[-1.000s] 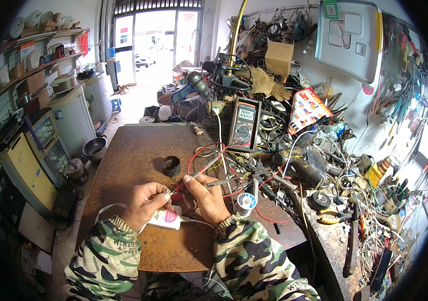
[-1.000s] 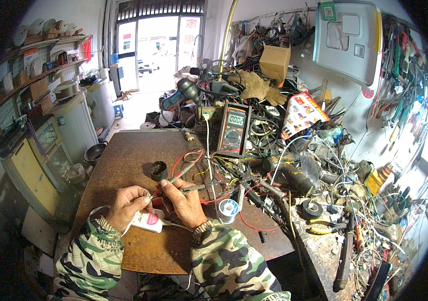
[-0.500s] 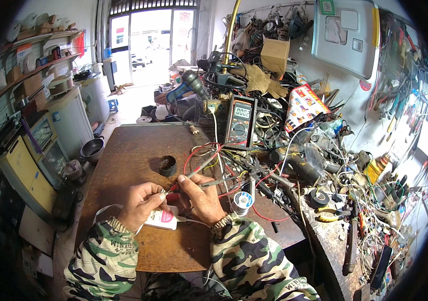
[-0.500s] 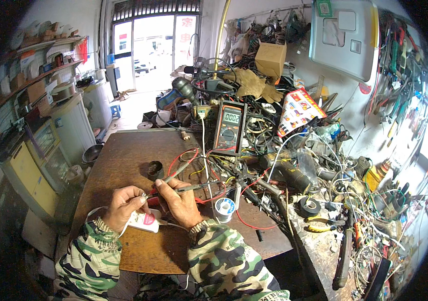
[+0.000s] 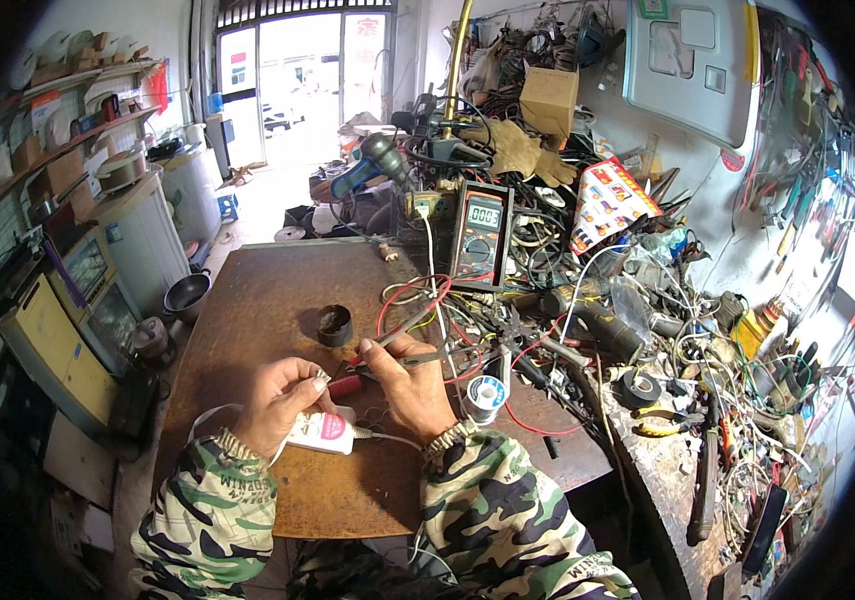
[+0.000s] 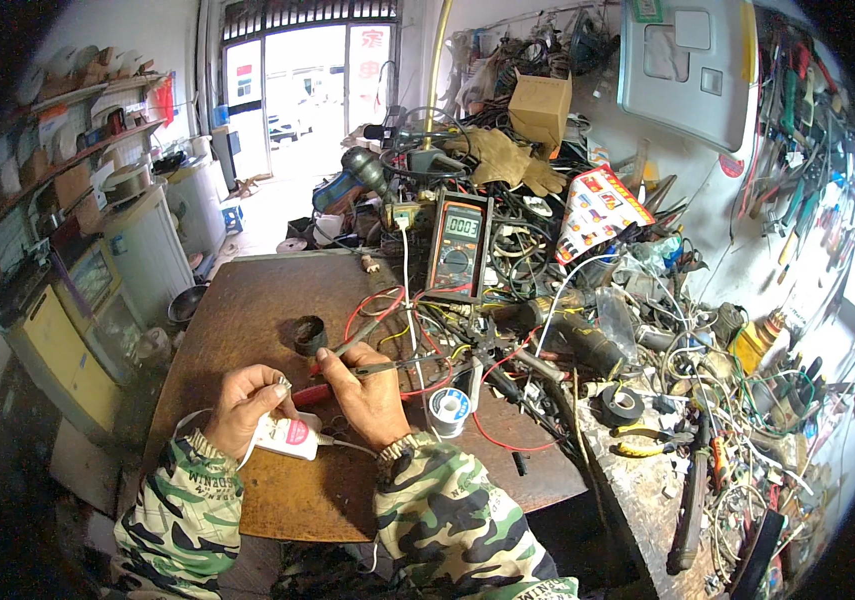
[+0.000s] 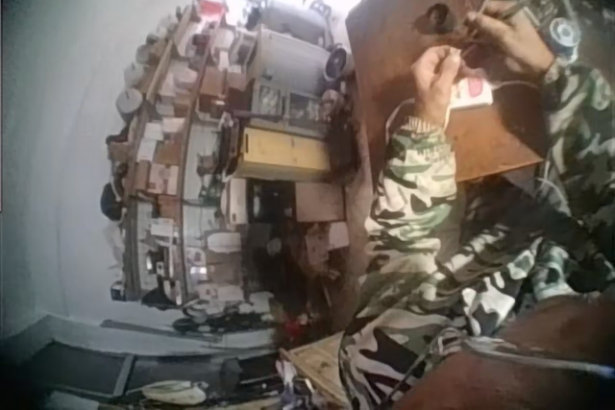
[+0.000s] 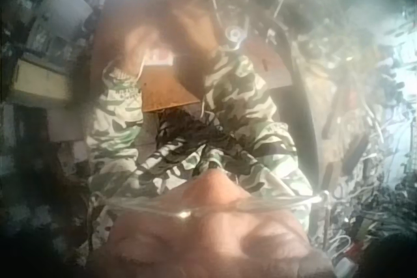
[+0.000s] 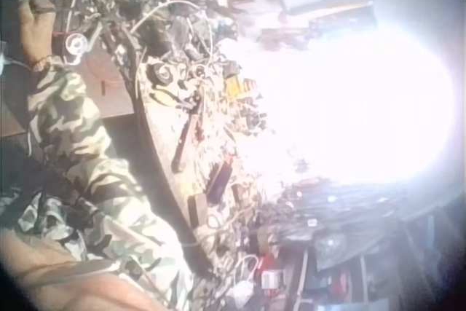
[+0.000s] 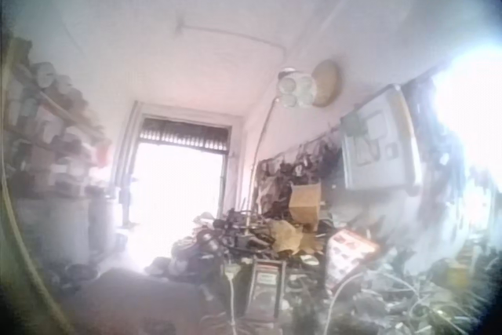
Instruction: The person disassembles a white power adapter using a screwdriver, then uses a soldering iron to work on the internal wires. The person handles the adapter, screwdriver, and soldering iron throughout the clip.
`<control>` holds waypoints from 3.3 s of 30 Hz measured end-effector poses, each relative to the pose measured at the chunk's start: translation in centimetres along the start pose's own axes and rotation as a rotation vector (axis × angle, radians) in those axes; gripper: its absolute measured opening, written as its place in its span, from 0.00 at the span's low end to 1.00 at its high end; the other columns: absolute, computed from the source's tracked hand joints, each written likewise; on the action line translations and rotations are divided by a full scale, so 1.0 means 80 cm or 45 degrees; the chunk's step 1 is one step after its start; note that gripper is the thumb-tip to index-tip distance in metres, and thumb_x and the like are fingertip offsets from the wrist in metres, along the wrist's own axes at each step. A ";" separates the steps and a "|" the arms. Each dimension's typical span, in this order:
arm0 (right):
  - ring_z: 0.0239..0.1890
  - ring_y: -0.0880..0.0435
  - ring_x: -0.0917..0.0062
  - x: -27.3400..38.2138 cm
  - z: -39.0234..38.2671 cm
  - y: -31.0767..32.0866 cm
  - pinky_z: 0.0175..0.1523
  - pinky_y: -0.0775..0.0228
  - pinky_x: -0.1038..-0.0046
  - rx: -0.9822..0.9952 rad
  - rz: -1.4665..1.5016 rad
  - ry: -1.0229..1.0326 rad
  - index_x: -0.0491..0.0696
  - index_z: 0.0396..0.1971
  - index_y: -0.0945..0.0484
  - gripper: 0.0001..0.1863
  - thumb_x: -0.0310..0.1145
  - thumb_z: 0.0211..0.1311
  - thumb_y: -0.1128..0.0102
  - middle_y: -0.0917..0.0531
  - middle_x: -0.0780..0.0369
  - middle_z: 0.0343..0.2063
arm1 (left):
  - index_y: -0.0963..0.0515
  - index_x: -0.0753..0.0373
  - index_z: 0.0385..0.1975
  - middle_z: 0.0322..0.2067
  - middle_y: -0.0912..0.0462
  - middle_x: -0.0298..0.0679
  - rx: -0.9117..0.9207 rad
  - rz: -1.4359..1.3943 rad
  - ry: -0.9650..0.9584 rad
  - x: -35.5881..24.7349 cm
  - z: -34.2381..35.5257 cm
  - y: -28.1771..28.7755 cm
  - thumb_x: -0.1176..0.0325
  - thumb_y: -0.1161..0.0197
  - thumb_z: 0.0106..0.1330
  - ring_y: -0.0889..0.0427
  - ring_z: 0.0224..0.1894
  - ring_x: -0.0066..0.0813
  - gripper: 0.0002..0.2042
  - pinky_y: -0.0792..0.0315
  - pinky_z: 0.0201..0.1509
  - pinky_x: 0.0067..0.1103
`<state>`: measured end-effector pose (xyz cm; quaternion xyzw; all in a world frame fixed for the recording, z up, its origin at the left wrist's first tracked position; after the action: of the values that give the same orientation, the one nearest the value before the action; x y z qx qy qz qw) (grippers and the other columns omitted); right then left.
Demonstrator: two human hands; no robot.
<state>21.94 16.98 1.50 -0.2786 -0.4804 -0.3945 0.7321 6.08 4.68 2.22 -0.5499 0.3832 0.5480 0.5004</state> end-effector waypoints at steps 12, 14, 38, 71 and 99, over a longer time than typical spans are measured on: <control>0.25 0.22 0.83 -0.016 0.003 0.005 0.31 0.29 0.74 -0.011 -0.068 -0.110 0.39 0.31 0.16 0.12 0.35 0.63 0.32 0.16 0.63 0.21 | 0.27 0.67 0.40 0.29 0.16 0.44 -0.025 0.005 -0.017 0.003 0.000 0.003 0.68 0.39 0.70 0.16 0.28 0.25 0.09 0.19 0.33 0.20; 0.25 0.21 0.81 -0.017 0.005 0.009 0.31 0.28 0.71 -0.027 -0.159 -0.103 0.40 0.30 0.15 0.13 0.36 0.62 0.31 0.16 0.59 0.21 | 0.27 0.67 0.40 0.29 0.16 0.44 -0.014 -0.004 -0.015 0.001 0.001 0.001 0.69 0.39 0.70 0.16 0.27 0.25 0.08 0.19 0.33 0.20; 0.31 0.16 0.47 0.023 -0.015 0.001 0.36 0.24 0.53 0.459 -0.846 0.087 0.40 0.25 0.19 0.16 0.40 0.60 0.37 0.18 0.45 0.24 | 0.26 0.67 0.36 0.29 0.18 0.42 -0.106 0.016 -0.001 -0.010 -0.006 -0.008 0.70 0.37 0.67 0.16 0.29 0.28 0.07 0.20 0.32 0.23; 0.28 0.17 0.48 0.021 -0.020 -0.002 0.33 0.25 0.53 0.512 -0.937 0.046 0.44 0.38 0.22 0.13 0.37 0.59 0.37 0.17 0.49 0.23 | 0.25 0.68 0.37 0.28 0.18 0.42 -0.108 0.078 -0.024 -0.010 -0.012 0.000 0.70 0.38 0.68 0.17 0.28 0.27 0.07 0.21 0.34 0.23; 0.19 0.24 0.78 0.018 -0.015 0.003 0.24 0.33 0.76 0.188 0.712 -0.413 0.39 0.35 0.22 0.09 0.31 0.68 0.43 0.22 0.62 0.23 | 0.23 0.71 0.42 0.29 0.20 0.35 0.151 0.008 0.096 0.008 -0.005 0.005 0.68 0.38 0.69 0.17 0.32 0.21 0.11 0.22 0.38 0.18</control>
<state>23.01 15.73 2.35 -0.4050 -0.5230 -0.0930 0.7442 5.88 4.30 1.53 -0.5384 0.4352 0.5049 0.5155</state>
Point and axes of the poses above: each hand's wrist, its own z-axis towards the middle knuckle, its own y-axis out of the back of the hand, x = y × z, the point moved 2 cm from there along z, towards the middle knuckle
